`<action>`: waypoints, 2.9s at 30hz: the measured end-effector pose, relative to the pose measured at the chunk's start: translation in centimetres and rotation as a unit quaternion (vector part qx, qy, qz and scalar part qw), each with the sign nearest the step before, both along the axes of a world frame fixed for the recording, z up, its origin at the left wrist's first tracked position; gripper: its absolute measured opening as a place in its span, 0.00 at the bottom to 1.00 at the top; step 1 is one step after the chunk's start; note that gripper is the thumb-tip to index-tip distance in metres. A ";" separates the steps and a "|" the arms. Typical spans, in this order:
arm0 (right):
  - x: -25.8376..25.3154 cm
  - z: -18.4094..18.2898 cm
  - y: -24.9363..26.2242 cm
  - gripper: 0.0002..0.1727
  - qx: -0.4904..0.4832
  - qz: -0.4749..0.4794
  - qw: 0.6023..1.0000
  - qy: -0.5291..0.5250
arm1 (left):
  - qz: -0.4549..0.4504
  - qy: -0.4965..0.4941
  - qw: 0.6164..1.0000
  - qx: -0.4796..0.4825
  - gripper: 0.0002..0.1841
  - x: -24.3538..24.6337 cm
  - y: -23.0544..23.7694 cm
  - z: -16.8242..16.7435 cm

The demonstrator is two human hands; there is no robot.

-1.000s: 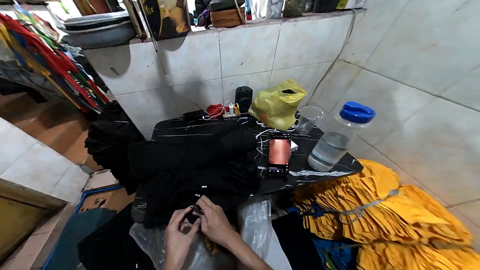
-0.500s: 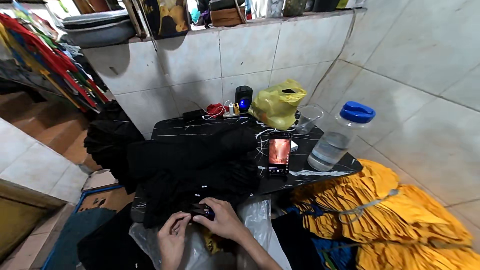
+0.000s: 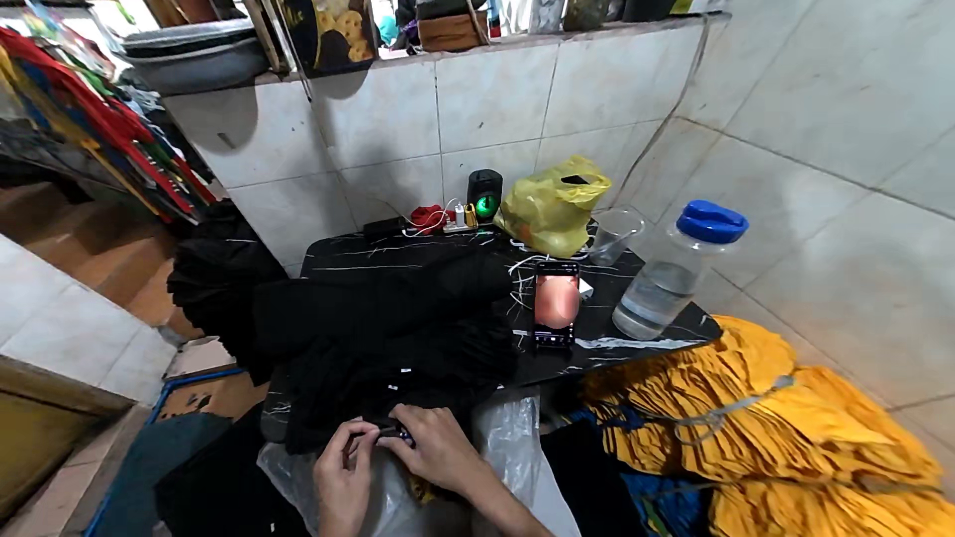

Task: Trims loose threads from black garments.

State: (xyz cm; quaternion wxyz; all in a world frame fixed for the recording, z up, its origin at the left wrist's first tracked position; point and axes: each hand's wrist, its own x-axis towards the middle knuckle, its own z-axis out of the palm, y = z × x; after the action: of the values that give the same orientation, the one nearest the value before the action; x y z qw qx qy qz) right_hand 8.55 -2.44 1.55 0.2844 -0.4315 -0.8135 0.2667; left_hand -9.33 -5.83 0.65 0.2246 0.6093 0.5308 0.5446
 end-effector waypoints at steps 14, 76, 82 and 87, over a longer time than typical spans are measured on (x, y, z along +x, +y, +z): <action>-1.7 -1.7 0.1 0.22 -0.060 -0.061 0.985 0.149 | 0.016 -0.118 0.993 -0.018 0.05 0.6 0.2 1.2; -1.2 -1.7 -0.1 0.10 -0.141 0.015 0.975 0.172 | -0.049 0.148 0.985 0.077 0.04 -3.6 -1.3 -0.6; -1.2 0.3 -1.0 0.18 -0.073 -0.082 0.990 0.084 | -0.032 0.094 0.991 0.085 0.05 -2.3 -1.2 -0.9; -0.5 1.0 -1.7 0.25 0.044 -0.065 0.997 0.018 | -0.030 0.086 0.994 0.054 0.06 -2.2 -1.3 -0.3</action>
State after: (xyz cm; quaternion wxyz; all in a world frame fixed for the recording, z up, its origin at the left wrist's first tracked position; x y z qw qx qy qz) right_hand 8.02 -4.14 2.57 0.3343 -0.4660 -0.7892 0.2196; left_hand -11.56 -7.16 0.40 0.1605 0.6807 0.4996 0.5111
